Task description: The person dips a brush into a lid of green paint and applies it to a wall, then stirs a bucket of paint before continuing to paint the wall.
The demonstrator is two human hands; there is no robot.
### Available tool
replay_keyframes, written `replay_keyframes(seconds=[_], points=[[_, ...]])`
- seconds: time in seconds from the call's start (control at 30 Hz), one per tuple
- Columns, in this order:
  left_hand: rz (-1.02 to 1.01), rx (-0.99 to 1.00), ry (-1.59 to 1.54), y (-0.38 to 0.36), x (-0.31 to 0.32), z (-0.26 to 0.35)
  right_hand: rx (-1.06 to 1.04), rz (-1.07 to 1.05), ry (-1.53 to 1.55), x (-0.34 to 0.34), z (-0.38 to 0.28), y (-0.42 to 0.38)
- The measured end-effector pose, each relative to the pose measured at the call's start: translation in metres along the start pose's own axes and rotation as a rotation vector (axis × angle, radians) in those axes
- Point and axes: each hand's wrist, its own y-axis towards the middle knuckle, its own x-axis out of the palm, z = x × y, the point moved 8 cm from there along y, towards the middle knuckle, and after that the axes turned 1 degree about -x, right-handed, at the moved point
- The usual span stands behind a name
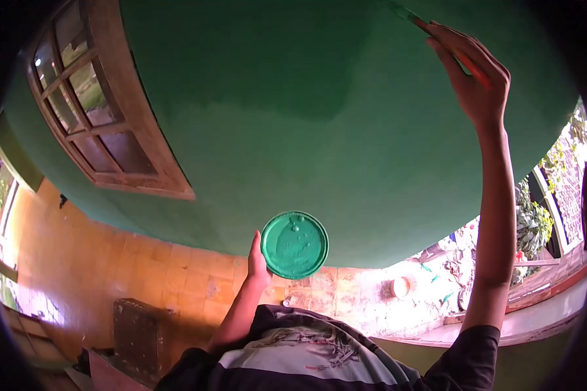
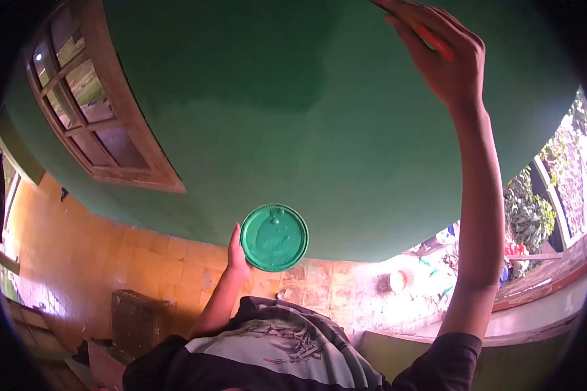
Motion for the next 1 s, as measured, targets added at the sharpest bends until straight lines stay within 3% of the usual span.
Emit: replay_keyframes(seconds=[0.17, 0.57, 0.73, 0.8, 0.87, 1.0], points=[[-0.034, -0.018, -0.021, -0.005, 0.016, 0.001, 0.029, -0.035, 0.066, -0.006, -0.001, -0.010], [-0.055, 0.011, -0.036, -0.008, 0.031, 0.001, -0.204, -0.023, 0.013, -0.010, -0.001, -0.003], [-0.038, -0.067, -0.035, -0.011, 0.027, -0.008, -0.334, 0.045, -0.046, 0.003, -0.004, 0.028], [-0.067, -0.060, -0.028, -0.013, 0.030, -0.008, -0.303, -0.129, -0.108, 0.029, 0.004, 0.032], [-0.015, -0.065, 0.006, -0.013, 0.022, -0.011, -0.314, -0.119, -0.049, 0.046, 0.002, 0.019], [-0.052, -0.032, -0.004, -0.018, 0.021, -0.012, -0.347, -0.358, 0.151, 0.082, -0.026, -0.037]])
